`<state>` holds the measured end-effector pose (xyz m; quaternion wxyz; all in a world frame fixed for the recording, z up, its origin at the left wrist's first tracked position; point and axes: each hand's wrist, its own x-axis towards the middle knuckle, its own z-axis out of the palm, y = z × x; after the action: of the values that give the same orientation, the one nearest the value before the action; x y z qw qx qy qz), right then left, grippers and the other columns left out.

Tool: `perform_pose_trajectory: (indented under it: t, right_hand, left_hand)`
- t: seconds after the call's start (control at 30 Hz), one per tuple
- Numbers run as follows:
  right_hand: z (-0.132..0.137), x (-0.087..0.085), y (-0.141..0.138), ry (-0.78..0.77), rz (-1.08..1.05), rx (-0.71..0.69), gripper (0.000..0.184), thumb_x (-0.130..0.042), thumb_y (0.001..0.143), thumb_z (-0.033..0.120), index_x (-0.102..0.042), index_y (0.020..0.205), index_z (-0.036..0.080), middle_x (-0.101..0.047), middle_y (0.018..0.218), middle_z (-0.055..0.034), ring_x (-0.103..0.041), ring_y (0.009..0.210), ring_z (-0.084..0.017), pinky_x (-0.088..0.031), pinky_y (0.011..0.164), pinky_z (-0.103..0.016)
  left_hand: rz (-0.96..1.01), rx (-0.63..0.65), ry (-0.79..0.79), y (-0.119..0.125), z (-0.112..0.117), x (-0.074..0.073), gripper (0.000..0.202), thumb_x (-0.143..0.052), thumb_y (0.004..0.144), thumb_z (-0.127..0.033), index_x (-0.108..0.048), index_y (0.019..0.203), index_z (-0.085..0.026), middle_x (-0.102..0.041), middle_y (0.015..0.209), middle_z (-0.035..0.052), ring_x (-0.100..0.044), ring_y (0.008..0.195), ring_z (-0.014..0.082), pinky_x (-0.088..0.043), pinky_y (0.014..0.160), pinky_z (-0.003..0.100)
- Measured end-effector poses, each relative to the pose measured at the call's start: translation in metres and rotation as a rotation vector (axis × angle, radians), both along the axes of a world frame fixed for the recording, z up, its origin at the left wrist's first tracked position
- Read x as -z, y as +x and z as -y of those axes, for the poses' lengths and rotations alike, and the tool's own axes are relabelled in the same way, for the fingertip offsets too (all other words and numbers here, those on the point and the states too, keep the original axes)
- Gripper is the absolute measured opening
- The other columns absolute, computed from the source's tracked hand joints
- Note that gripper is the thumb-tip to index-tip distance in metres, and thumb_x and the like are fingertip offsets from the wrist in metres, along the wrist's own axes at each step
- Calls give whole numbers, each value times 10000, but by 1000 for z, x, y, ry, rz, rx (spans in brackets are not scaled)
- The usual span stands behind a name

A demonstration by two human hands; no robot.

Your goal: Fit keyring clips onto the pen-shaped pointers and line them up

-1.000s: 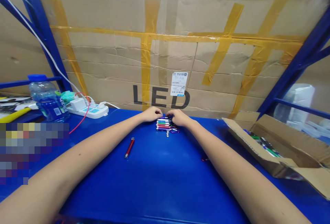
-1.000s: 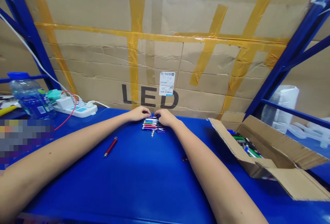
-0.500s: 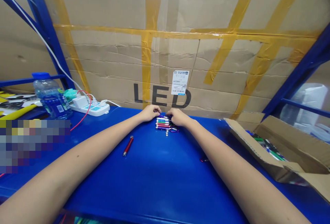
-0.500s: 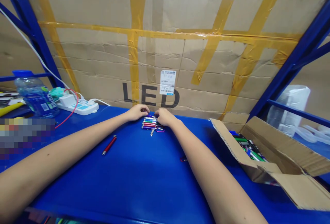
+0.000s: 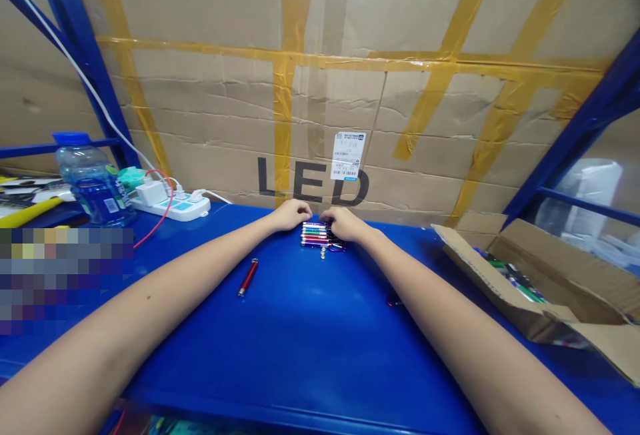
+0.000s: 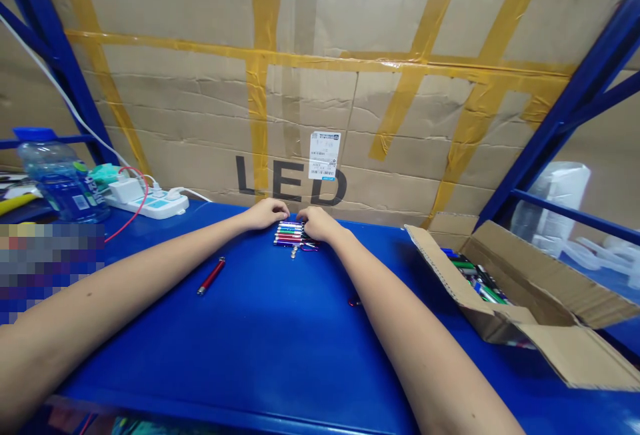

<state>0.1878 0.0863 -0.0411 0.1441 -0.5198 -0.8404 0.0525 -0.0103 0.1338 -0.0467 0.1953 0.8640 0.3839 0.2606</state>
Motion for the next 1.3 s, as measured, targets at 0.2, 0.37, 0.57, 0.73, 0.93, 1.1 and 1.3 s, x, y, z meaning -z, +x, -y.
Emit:
perform_pose_trajectory:
  t: [0.2,0.37,0.57,0.73,0.93,1.1,1.3]
  right_hand:
    - [4,-5,7,-14,-54,45,490,-447,729,-32,-619,1164,116,-677,1140,-128,-611,1012,-204,-438,845,-259]
    - [45,-27,8,204,-69,-1,349,-409,817,16,-622,1077,111,-663,1091,-138,-577,1016,-211,-414,880,-293]
    - [93,-49,-8,224,71,-151,217,-429,862,92,-635,887,155,-665,910,-98,-570,889,-208,-392,801,-303]
    - [83,-71,-6,148,165,-213,207,-463,809,71,-648,799,162,-672,811,-83,-579,778,-196,-371,705,-293]
    - [73,-95,0,6,17,-109,250,-434,840,73,-662,815,172,-698,839,-65,-595,728,-161,-363,631,-255]
    - [120,-79,-28,-82,-92,2,219,-465,881,209,-632,740,197,-692,788,-56,-569,668,-157,-351,572,-260]
    - [147,-44,-74,-212,-204,48,185,-625,829,371,-650,818,188,-711,849,-83,-585,676,-173,-341,540,-256]
  left_hand:
    - [-98,-122,26,-20,29,-15,259,-489,854,-309,-677,949,-160,-705,1005,76,-618,923,210,-442,809,288]
    - [-318,-154,21,-70,93,-35,223,-529,825,-377,-665,869,-205,-691,895,54,-597,788,189,-399,706,261]
    - [-463,-240,-273,-80,133,-51,305,-670,682,-508,-608,762,-220,-642,715,16,-525,569,156,-325,547,246]
    - [-527,-161,-270,-73,137,-46,94,-589,739,-284,-581,817,-232,-608,794,13,-514,588,149,-319,535,244]
    - [-459,-159,-201,-61,139,-39,64,-485,752,-162,-524,762,-212,-577,794,35,-522,668,172,-360,590,262]
    - [-262,-160,-305,-42,141,-37,95,-469,739,-120,-480,761,-211,-567,688,-17,-536,549,133,-369,528,245]
    - [62,-160,-278,-23,140,-43,133,-484,753,-77,-485,799,-202,-558,622,-45,-547,464,97,-389,457,214]
